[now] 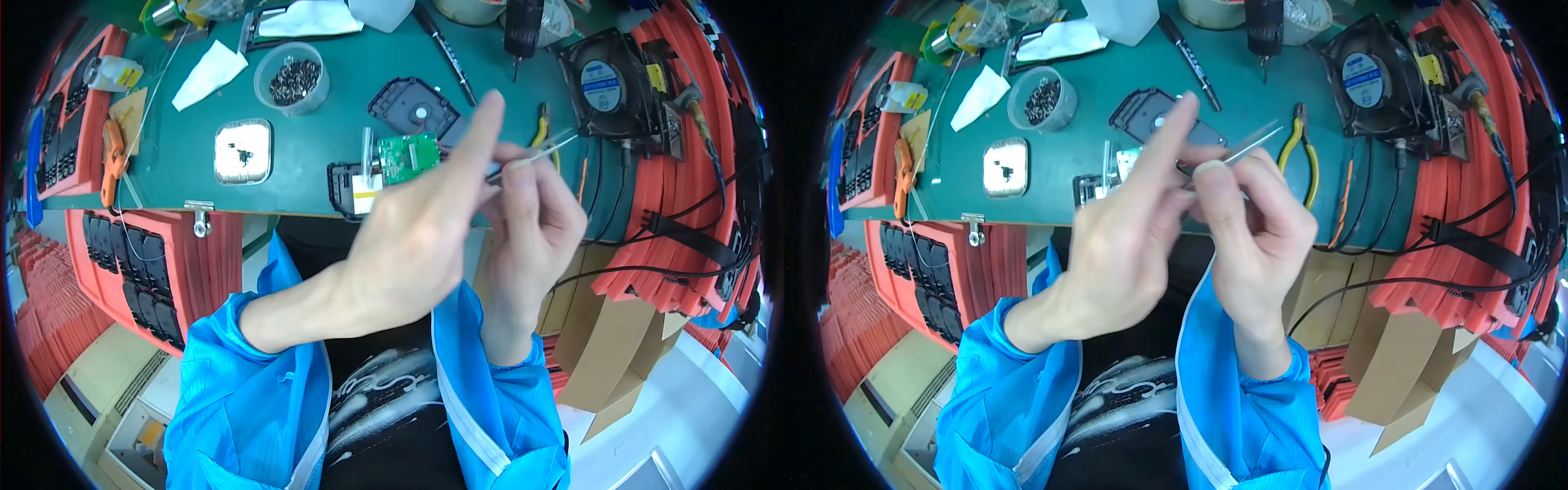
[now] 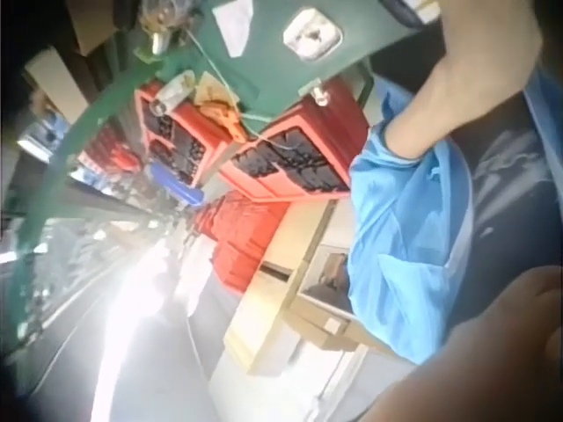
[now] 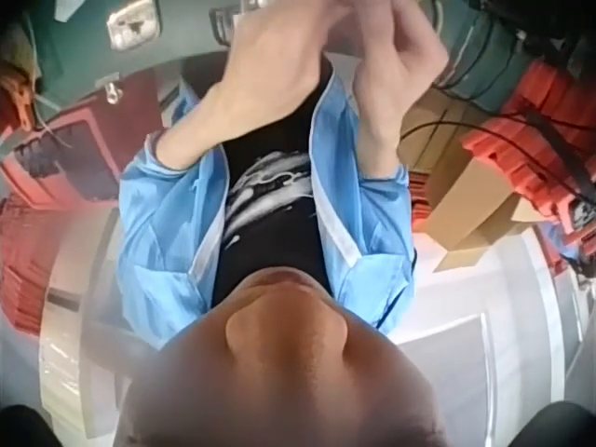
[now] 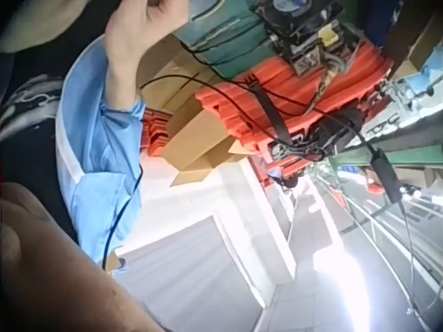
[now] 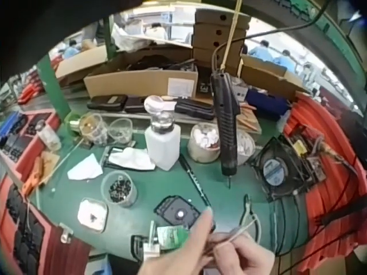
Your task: Assembling, cleaning, and inspecting components of a handheld electronic device at a workbench.
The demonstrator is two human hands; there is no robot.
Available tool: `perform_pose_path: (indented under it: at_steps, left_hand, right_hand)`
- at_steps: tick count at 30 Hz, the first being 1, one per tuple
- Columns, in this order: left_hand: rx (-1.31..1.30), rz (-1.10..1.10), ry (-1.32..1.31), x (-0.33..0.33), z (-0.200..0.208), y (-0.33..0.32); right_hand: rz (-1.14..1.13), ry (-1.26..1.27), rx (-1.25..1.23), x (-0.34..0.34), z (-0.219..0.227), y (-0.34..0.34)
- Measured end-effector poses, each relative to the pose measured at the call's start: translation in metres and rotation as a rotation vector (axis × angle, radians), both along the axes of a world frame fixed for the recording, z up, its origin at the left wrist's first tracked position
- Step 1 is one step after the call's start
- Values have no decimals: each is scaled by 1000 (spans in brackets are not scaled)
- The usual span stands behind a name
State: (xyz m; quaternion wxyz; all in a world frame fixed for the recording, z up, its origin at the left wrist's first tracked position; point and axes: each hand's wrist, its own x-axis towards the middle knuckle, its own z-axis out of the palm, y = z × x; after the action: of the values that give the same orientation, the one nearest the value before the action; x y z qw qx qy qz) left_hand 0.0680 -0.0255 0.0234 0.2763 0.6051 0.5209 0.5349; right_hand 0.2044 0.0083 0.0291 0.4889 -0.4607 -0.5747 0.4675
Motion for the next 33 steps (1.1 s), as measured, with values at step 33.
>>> perform_pose_path:
  at_steps: [33]
  left_hand:
    - [-531, 326, 381, -147, -75, -201]
  right_hand:
    - [1224, -351, 166, -41, -128, -132]
